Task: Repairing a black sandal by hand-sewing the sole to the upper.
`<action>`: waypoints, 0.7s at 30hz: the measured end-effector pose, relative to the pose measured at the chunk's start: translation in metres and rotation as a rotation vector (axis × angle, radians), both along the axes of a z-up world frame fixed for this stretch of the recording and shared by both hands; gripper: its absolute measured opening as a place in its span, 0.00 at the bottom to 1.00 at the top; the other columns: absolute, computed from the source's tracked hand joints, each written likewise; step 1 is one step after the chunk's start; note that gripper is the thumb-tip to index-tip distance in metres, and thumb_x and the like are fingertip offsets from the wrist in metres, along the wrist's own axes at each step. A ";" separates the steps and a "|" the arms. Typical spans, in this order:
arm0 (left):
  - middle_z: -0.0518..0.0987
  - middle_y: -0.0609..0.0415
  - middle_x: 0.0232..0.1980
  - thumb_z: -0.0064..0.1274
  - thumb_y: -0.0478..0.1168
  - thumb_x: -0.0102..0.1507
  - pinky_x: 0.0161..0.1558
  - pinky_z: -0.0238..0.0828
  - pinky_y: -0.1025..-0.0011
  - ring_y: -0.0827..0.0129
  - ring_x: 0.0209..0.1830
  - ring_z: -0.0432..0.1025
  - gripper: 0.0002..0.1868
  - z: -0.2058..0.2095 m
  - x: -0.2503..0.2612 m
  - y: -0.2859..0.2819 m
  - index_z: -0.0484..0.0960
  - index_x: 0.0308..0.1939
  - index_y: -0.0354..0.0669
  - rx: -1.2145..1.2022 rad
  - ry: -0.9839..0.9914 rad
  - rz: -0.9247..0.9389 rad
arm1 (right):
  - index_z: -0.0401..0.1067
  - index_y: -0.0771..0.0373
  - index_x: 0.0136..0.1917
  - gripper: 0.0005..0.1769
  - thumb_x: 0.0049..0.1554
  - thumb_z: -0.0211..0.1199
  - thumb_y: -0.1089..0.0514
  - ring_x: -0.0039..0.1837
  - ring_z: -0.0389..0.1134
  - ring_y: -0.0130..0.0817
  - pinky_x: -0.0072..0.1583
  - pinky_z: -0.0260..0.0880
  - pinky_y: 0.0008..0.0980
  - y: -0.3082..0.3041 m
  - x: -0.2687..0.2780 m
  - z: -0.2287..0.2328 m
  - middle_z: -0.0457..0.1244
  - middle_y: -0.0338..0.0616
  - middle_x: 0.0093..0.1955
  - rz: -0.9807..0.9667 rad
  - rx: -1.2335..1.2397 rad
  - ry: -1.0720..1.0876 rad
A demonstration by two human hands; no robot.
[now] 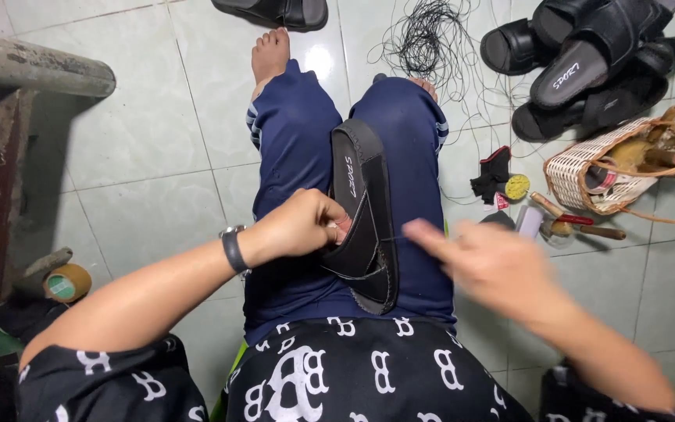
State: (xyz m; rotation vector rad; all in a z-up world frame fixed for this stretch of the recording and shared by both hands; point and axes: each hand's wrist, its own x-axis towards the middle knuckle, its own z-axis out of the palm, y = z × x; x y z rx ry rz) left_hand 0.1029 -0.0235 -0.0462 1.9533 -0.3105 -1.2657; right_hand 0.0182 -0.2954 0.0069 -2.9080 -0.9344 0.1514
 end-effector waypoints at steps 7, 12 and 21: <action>0.70 0.54 0.36 0.42 0.23 0.47 0.29 0.66 0.66 0.59 0.34 0.69 0.27 0.004 -0.010 0.023 0.75 0.49 0.44 -0.158 -0.871 -0.004 | 0.53 0.36 0.72 0.36 0.53 0.52 0.60 0.34 0.57 0.24 0.23 0.48 0.25 -0.013 -0.005 -0.011 0.56 0.29 0.36 0.054 0.030 0.264; 0.73 0.44 0.44 0.62 0.42 0.57 0.42 0.67 0.57 0.48 0.42 0.69 0.16 0.032 -0.039 0.038 0.80 0.46 0.43 -0.057 -1.449 0.070 | 0.79 0.57 0.42 0.07 0.51 0.62 0.63 0.27 0.62 0.28 0.32 0.63 0.21 0.031 -0.018 -0.045 0.62 0.34 0.27 -0.186 1.171 0.681; 0.74 0.50 0.33 0.56 0.43 0.60 0.32 0.67 0.67 0.61 0.29 0.70 0.14 -0.014 -0.099 0.043 0.77 0.43 0.38 -0.020 -1.471 -0.039 | 0.73 0.57 0.55 0.22 0.46 0.71 0.54 0.29 0.66 0.32 0.31 0.66 0.27 0.026 -0.019 -0.048 0.62 0.37 0.37 -0.293 0.828 0.365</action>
